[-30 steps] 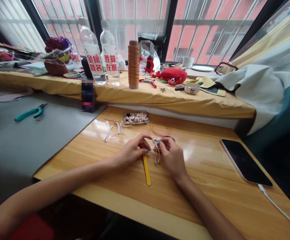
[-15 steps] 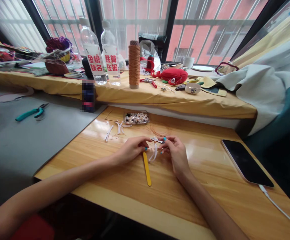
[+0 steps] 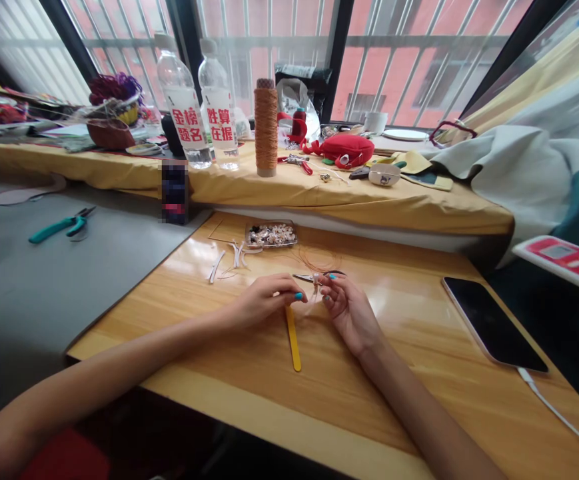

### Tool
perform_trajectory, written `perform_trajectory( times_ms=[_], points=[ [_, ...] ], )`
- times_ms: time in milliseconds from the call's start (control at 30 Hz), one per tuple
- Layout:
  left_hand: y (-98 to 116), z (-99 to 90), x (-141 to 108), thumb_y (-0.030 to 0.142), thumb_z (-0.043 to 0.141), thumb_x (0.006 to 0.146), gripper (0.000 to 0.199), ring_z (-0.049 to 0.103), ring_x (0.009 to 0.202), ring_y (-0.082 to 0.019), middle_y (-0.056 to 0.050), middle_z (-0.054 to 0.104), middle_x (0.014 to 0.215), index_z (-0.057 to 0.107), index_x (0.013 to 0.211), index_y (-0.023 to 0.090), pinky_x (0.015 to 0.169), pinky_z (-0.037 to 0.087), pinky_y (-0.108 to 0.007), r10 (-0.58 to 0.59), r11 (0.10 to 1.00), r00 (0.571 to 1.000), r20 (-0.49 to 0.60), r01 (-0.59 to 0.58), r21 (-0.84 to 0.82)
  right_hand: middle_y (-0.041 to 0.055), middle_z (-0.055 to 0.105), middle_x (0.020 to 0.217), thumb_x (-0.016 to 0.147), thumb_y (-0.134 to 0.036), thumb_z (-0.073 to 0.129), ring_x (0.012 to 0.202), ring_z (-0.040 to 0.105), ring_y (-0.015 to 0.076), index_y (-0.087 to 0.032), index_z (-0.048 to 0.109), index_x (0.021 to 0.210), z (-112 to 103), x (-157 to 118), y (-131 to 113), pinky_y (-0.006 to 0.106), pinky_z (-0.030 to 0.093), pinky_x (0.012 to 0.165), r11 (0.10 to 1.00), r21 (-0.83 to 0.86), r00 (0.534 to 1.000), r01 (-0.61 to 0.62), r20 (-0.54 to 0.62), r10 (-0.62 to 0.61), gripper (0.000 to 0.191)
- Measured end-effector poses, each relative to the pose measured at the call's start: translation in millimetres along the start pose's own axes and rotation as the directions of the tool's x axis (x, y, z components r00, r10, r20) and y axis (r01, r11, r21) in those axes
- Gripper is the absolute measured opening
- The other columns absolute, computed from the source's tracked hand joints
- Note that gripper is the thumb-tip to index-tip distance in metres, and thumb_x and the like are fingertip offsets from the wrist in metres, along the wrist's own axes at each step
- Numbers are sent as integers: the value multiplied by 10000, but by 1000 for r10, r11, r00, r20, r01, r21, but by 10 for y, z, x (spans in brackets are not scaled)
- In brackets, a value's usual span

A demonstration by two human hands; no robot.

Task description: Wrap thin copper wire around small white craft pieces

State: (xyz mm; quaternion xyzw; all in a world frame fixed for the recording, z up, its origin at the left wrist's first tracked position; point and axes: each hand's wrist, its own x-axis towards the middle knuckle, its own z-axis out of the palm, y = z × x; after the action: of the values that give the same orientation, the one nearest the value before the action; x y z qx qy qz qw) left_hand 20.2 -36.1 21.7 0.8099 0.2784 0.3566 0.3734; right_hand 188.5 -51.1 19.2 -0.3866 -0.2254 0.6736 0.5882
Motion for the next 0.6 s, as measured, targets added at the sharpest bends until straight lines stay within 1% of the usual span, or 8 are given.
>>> perform_trajectory(
  times_ms=[67,133,233,300,367,433,533,600],
  points=[
    [22,-11,-9,175,472,759,145,506,798,-125,-55,533,816,607,785,127,738,401,-245,61,998,997,-56,-61,-1,6,639,643,653,-85,523,476,540,34,-136,583,656,-8,8,14,78,471,463,999,-43,1000,-14,-3,14,79],
    [51,-26,-20,182,480,755,139,499,859,-140,-75,514,885,606,768,124,779,394,-264,117,993,991,-70,-119,-24,10,633,648,649,-88,532,498,543,38,-121,595,659,-9,4,35,86,472,483,994,-103,999,-37,15,39,71],
    [99,-52,-37,172,464,763,141,496,921,-155,-91,522,959,598,761,126,828,379,-290,192,975,980,43,-185,-125,-7,609,618,645,-113,556,513,530,42,-125,586,640,17,-33,66,110,461,488,980,-194,996,-53,60,65,33],
    [119,-66,-45,167,446,772,150,501,925,-156,-89,548,959,592,774,132,838,375,-295,216,960,966,142,-184,-212,-22,588,585,653,-140,563,500,511,43,-136,565,614,45,-68,80,128,442,471,967,-254,994,-31,96,57,39],
    [114,-76,-46,184,440,777,161,505,915,-156,-86,566,938,592,773,133,816,384,-282,199,948,961,193,-139,-287,-29,576,573,662,-166,563,488,494,45,-144,548,605,64,-94,87,141,424,462,958,-288,992,-7,119,43,63],
    [83,-81,-40,226,447,774,177,514,864,-152,-85,563,925,594,761,128,723,413,-252,143,930,969,201,-62,-363,-26,585,607,669,-185,560,487,479,40,-146,543,625,66,-101,89,142,407,459,959,-284,993,4,117,30,61],
    [16,-85,-15,294,465,757,213,499,646,-96,-73,543,883,588,754,120,529,384,-204,19,880,983,182,70,-469,-12,603,689,669,-189,561,475,446,24,-145,545,667,50,-87,91,127,370,429,971,-235,996,33,83,-13,46],
    [-17,-84,6,323,484,738,229,442,535,-56,-58,533,846,581,744,115,479,343,-194,-72,851,985,156,142,-505,-15,599,702,660,-180,566,461,419,16,-149,543,677,47,-78,97,121,349,413,979,-186,995,83,69,-71,43]
  ],
)
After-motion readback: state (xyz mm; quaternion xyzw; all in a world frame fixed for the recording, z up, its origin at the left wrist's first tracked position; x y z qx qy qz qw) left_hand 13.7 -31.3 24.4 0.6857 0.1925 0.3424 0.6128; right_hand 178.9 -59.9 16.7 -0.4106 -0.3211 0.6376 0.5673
